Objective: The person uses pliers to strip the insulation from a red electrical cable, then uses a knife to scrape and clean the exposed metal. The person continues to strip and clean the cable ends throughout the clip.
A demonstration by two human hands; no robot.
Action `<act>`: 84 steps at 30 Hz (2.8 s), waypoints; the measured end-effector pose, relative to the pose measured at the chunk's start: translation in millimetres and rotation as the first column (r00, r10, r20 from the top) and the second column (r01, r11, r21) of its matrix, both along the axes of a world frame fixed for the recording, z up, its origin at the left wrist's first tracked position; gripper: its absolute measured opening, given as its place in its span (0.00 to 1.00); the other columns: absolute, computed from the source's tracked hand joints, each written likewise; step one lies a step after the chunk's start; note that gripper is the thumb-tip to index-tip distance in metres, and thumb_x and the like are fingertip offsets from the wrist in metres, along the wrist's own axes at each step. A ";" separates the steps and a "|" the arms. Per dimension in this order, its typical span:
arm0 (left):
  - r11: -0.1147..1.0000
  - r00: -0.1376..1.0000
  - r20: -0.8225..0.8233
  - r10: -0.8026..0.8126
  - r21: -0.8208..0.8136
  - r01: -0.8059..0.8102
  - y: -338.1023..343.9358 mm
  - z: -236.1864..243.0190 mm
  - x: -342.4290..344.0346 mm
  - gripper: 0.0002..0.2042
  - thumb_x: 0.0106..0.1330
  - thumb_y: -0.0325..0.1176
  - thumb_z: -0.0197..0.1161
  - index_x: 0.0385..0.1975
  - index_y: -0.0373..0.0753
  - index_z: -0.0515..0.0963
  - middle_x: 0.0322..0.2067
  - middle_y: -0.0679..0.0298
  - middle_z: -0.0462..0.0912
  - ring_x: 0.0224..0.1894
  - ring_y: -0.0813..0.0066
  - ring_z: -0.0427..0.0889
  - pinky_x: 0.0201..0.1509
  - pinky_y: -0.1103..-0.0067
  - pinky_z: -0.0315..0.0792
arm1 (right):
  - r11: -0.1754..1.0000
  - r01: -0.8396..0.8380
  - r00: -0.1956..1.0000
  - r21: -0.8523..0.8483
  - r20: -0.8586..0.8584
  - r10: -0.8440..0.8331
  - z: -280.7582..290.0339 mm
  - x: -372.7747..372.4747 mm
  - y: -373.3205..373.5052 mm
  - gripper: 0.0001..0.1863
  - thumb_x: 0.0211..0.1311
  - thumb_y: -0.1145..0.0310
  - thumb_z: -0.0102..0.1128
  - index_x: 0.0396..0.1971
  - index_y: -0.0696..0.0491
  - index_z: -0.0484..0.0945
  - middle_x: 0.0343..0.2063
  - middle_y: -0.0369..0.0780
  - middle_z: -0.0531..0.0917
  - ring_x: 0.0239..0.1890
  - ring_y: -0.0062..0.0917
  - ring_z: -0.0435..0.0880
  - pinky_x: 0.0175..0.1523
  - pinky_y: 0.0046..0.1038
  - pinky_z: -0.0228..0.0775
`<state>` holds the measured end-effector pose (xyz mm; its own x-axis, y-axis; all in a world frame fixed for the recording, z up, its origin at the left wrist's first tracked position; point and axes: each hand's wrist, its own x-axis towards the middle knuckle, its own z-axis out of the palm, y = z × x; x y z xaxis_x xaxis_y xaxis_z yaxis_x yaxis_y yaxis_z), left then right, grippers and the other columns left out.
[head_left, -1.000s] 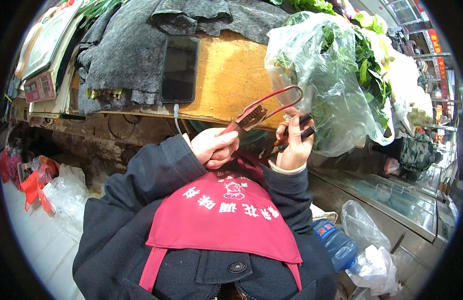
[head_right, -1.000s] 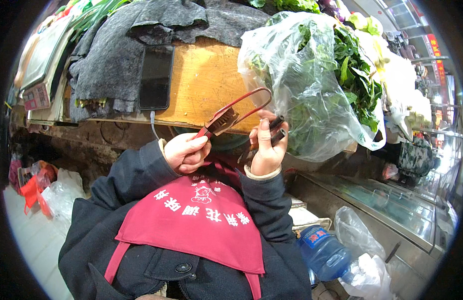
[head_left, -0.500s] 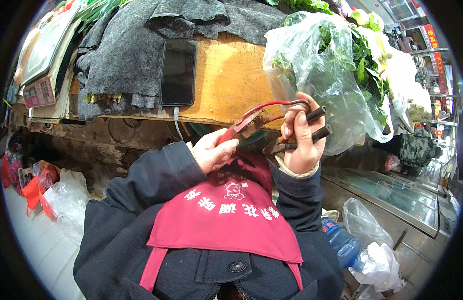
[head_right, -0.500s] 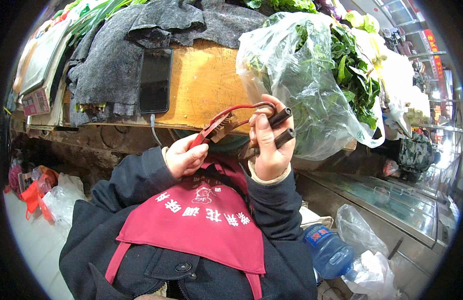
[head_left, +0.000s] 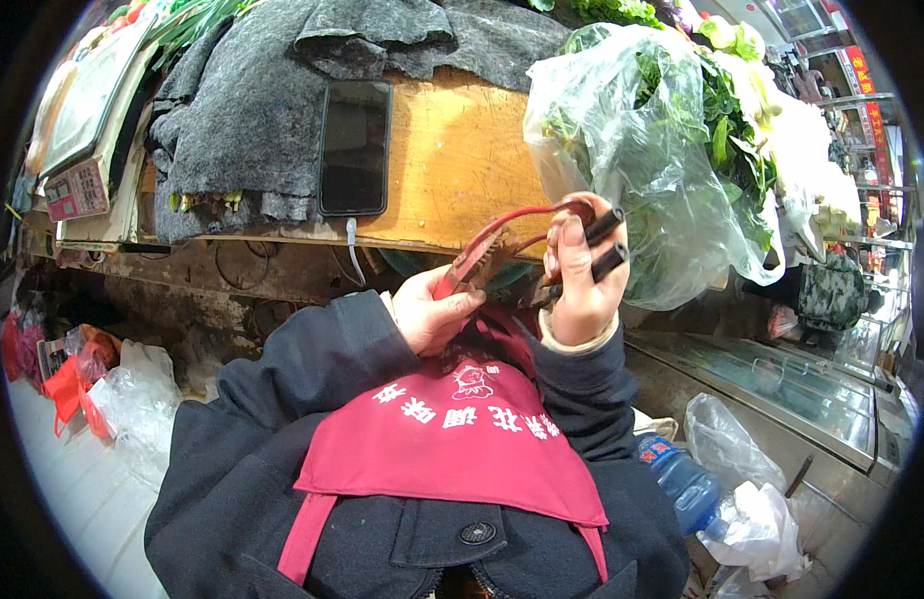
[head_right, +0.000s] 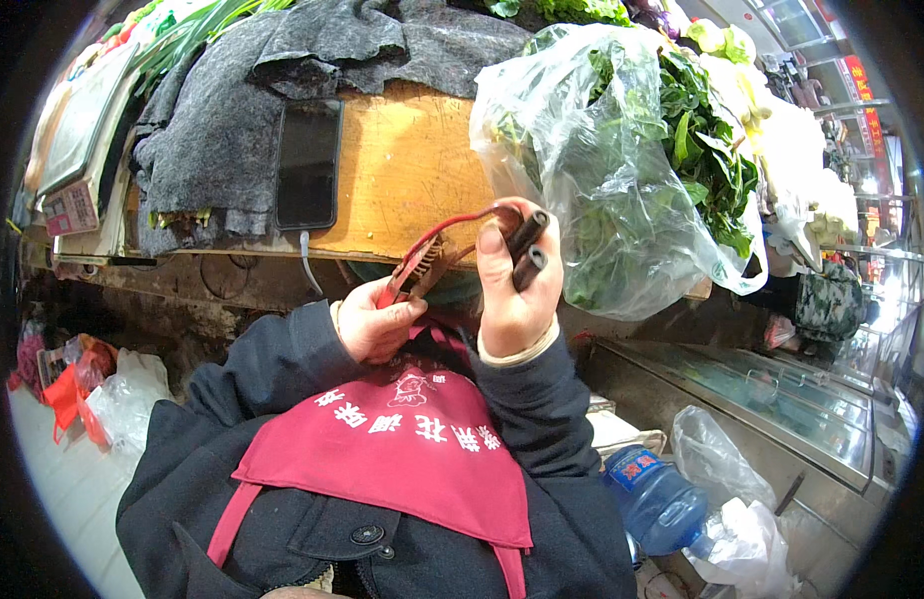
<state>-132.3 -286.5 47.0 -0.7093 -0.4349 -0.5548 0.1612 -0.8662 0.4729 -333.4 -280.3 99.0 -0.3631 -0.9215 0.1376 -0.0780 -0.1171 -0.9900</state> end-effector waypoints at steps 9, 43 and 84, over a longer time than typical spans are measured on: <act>0.947 0.996 0.083 0.017 -0.322 0.010 -3.7 2.6 1.9 0.10 0.75 0.33 0.64 0.50 0.40 0.76 0.30 0.76 0.74 0.30 0.89 0.69 0.32 0.84 0.65 | 0.962 -0.252 0.900 0.105 0.390 0.193 29.1 -33.2 11.7 0.18 0.73 0.63 0.63 0.53 0.59 0.73 0.41 0.44 0.85 0.30 0.17 0.76 0.34 0.19 0.67; 0.795 0.955 0.294 0.037 -0.587 0.150 4.0 12.4 9.7 0.15 0.77 0.45 0.63 0.36 0.39 0.71 0.27 0.72 0.69 0.32 0.83 0.66 0.38 0.78 0.68 | 0.984 0.159 0.986 -0.074 -0.029 -0.162 -13.2 -3.2 11.0 0.17 0.68 0.68 0.73 0.46 0.56 0.73 0.35 0.32 0.74 0.34 0.14 0.72 0.44 0.18 0.66; 0.984 0.995 -0.030 0.090 -0.148 -0.094 1.1 5.0 10.2 0.13 0.79 0.46 0.59 0.39 0.45 0.70 0.18 0.76 0.63 0.15 0.86 0.58 0.18 0.83 0.53 | 0.992 -0.050 0.972 0.117 0.233 0.021 -20.4 -16.8 -15.8 0.10 0.68 0.74 0.69 0.44 0.56 0.77 0.32 0.30 0.79 0.31 0.11 0.73 0.37 0.16 0.64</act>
